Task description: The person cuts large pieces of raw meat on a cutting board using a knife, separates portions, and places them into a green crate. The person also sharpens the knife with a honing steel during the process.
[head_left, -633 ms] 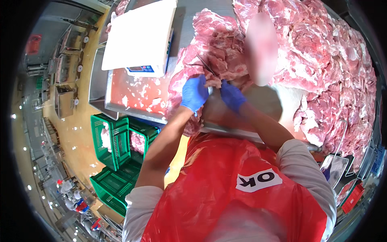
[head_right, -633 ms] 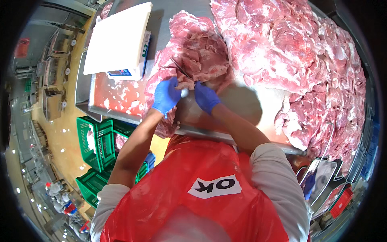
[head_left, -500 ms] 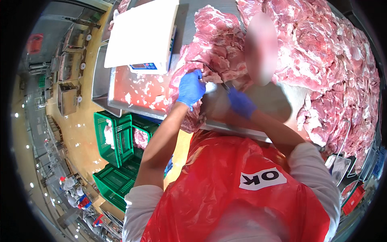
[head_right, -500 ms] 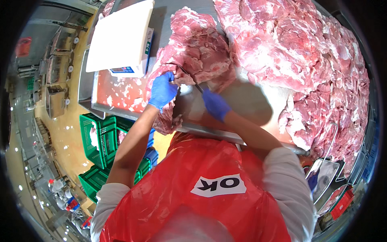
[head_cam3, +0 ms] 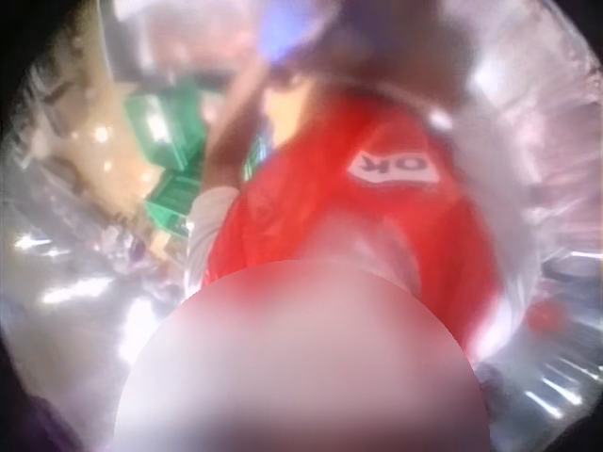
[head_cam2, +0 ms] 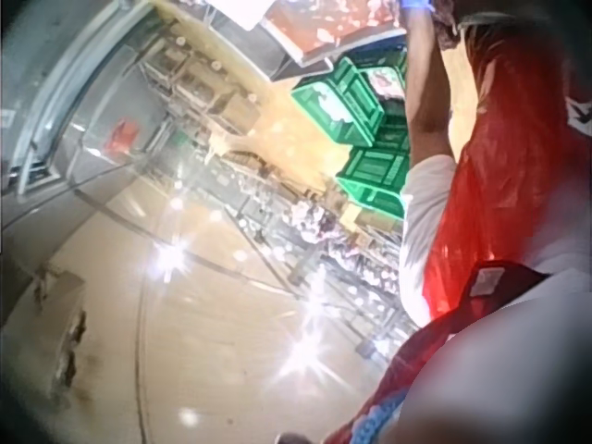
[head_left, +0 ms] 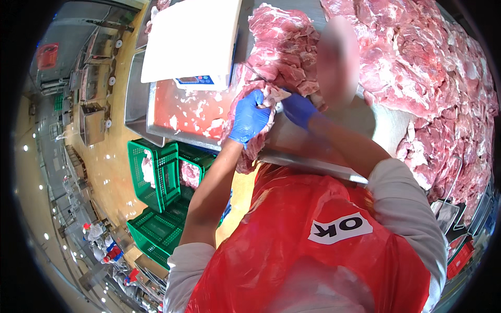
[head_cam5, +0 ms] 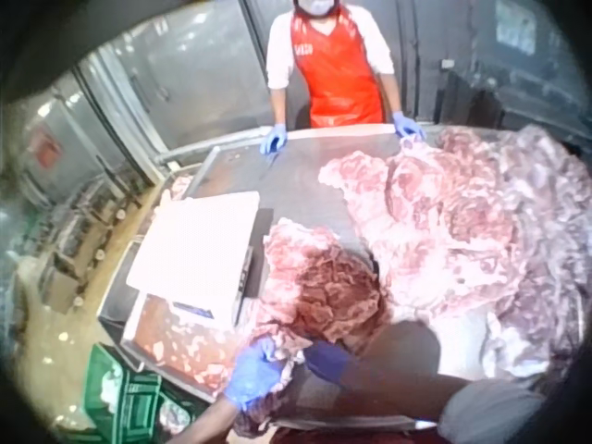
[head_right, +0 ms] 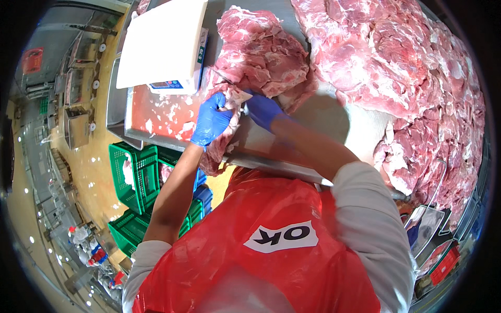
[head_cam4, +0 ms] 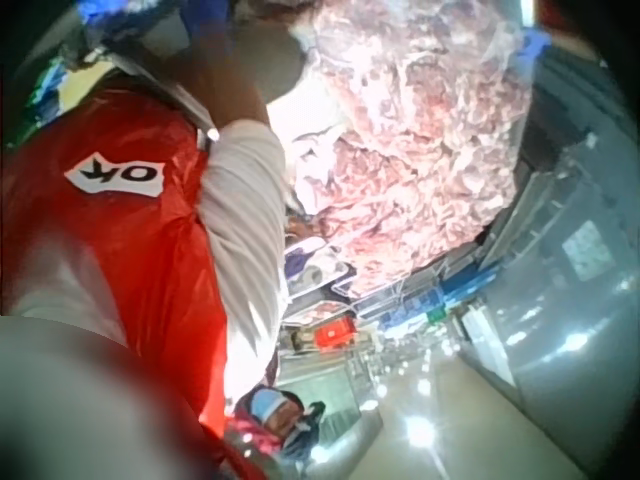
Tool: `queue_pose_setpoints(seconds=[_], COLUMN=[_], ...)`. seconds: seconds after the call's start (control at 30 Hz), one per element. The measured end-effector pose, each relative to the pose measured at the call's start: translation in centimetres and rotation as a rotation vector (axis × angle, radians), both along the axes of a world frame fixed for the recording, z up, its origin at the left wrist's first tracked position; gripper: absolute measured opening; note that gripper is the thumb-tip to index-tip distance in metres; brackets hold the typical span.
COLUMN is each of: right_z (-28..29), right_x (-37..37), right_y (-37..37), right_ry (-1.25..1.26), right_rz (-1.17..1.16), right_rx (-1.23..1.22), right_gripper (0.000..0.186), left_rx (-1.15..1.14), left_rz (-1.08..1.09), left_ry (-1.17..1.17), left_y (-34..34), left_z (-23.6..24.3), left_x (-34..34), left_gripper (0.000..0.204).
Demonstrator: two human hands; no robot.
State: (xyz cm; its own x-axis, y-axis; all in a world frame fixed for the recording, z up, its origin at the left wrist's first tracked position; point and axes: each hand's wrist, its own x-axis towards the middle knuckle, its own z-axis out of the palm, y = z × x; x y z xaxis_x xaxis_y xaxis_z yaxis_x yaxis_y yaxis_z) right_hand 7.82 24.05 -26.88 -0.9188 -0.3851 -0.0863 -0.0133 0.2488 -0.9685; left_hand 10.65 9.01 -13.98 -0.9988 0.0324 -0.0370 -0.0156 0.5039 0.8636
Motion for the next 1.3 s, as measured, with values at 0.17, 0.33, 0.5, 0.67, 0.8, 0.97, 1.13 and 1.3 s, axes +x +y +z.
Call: queue_pose_setpoints(seconds=[0.17, 0.33, 0.5, 0.67, 0.8, 0.97, 1.13, 1.3], right_z=[-0.1, -1.8, 4.0, 6.3, 4.8, 4.8, 5.4, 7.0], right_x=[0.0, 0.3, 1.0, 3.1, 1.0, 7.3, 6.8, 11.1], right_y=[-0.9, -3.1, -1.7, -0.5, -1.5, 2.5, -1.8, 3.2], right_ry=[-0.261, -0.122, -0.022, -0.014, -0.585, 0.075, 0.053, -0.182], right_rz=[0.111, 0.242, 0.269, 0.265, 0.354, 0.314, 0.274, 0.399], right_rx=[0.025, 0.049, 0.152, 0.118, -0.116, 0.087, 0.027, 0.094], right_gripper=[0.025, 0.019, 0.019, 0.027, 0.03, 0.028, 0.032, 0.032], left_rx=[-0.024, 0.041, 0.194, 0.25, 0.017, 0.121, 0.012, 0.188], left_rz=[0.052, -0.005, 0.059, -0.121, -0.11, -0.106, -0.043, 0.174], left_ry=[-0.006, -0.12, -0.357, -0.46, -0.55, -0.674, -0.618, -0.411], left_y=[-6.1, -6.8, -8.7, -7.7, -7.2, -5.1, -4.4, -6.9], left_z=[-1.7, -0.2, 3.8, 7.9, 9.8, 14.1, 17.7, 22.6], left_x=[0.7, 0.1, 0.3, 0.0, -1.1, -0.3, 0.0, 0.4], left_gripper=[0.019, 0.016, 0.031, 0.044, 0.045, 0.046, 0.051, 0.056])
